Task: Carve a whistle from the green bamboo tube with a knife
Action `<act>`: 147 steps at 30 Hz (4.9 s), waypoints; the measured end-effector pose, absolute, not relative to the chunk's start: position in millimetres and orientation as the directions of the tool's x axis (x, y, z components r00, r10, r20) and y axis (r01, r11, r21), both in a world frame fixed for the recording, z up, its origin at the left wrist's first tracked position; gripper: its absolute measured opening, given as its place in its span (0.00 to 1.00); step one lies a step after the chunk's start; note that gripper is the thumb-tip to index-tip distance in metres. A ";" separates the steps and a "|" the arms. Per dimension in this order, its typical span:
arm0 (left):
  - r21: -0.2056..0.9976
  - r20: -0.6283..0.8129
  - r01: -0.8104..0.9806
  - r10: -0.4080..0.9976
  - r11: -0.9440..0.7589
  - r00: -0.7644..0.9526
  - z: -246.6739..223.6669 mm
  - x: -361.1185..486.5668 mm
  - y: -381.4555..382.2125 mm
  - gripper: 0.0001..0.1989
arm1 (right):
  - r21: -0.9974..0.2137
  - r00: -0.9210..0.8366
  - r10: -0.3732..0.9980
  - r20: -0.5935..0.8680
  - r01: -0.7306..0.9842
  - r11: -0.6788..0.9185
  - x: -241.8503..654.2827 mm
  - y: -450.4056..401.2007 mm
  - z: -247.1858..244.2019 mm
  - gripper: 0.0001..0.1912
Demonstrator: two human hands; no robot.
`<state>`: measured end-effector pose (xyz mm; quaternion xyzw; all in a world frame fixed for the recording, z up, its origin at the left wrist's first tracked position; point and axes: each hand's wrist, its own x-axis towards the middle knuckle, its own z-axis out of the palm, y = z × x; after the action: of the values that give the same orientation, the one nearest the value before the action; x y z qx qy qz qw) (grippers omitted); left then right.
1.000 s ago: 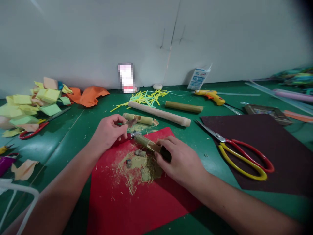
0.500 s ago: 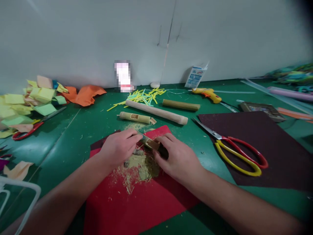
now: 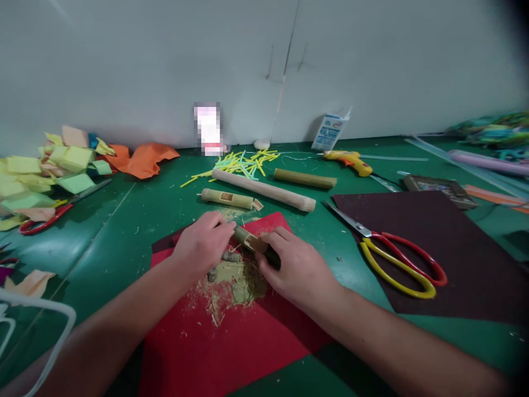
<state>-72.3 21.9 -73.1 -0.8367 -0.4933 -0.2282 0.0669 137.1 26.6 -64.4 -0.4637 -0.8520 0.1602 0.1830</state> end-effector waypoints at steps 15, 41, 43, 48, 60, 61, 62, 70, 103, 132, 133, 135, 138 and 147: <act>0.172 0.523 0.767 0.717 -0.618 0.461 -78.8 -71.7 25.1 0.12 | -0.424 -0.498 0.848 0.181 0.739 0.524 135.3 26.1 -68.2 0.06; 0.235 0.530 0.736 0.719 -0.635 0.450 -77.0 -66.8 23.0 0.10 | -0.392 -0.489 0.856 0.170 0.763 0.514 132.9 23.3 -67.4 0.06; 0.238 0.539 0.746 0.723 -0.622 0.431 -77.6 -66.5 23.0 0.10 | -0.398 -0.491 0.856 0.161 0.761 0.512 132.8 23.7 -67.2 0.06; 0.297 0.510 0.731 0.749 -0.614 0.423 -79.7 -68.7 25.9 0.11 | -0.407 -0.486 0.860 0.155 0.762 0.503 133.7 24.5 -67.7 0.07; 0.245 0.506 0.796 0.773 -0.553 0.381 -76.4 -76.0 25.3 0.11 | -0.421 -0.483 0.861 0.159 0.756 0.502 136.1 23.1 -67.4 0.06; 0.245 0.503 0.791 0.771 -0.561 0.391 -76.8 -75.1 24.6 0.11 | -0.420 -0.487 0.859 0.157 0.755 0.504 136.0 23.1 -67.4 0.06; 0.254 0.494 0.779 0.769 -0.573 0.405 -77.1 -74.2 24.1 0.11 | -0.419 -0.491 0.857 0.155 0.753 0.507 135.9 23.1 -67.4 0.06; 0.243 0.515 0.771 0.752 -0.589 0.412 -76.9 -73.9 25.5 0.11 | -0.409 -0.505 0.843 0.185 0.741 0.533 135.1 23.2 -67.7 0.08; 0.194 0.453 0.778 0.758 -0.597 0.469 -70.5 -66.0 22.1 0.13 | -0.432 -0.472 0.859 0.195 0.745 0.508 136.7 17.0 -69.2 0.06; 0.210 0.478 0.752 0.737 -0.625 0.478 -75.2 -66.2 21.7 0.11 | -0.323 -0.496 0.840 0.220 0.775 0.543 134.6 10.7 -72.6 0.07; 0.215 0.475 0.740 0.730 -0.638 0.491 -75.4 -65.4 21.5 0.11 | -0.327 -0.499 0.838 0.220 0.772 0.545 134.3 10.8 -72.4 0.07; 0.225 0.492 0.741 0.730 -0.633 0.474 -76.0 -64.8 21.1 0.11 | -0.336 -0.491 0.842 0.223 0.773 0.539 133.9 10.7 -71.9 0.06; 0.224 0.498 0.755 0.738 -0.616 0.455 -76.3 -64.8 19.6 0.12 | -0.341 -0.486 0.845 0.221 0.774 0.534 133.8 10.3 -71.0 0.07; 0.245 0.459 0.763 0.765 -0.598 0.452 -76.6 -65.6 17.0 0.12 | -0.366 -0.486 0.850 0.204 0.768 0.526 133.7 11.6 -72.6 0.07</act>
<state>-65.6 17.0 -76.6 -0.8519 -0.4485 -0.2702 -0.0018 133.7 11.6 -72.6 -0.4734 -0.8543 0.1135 0.1821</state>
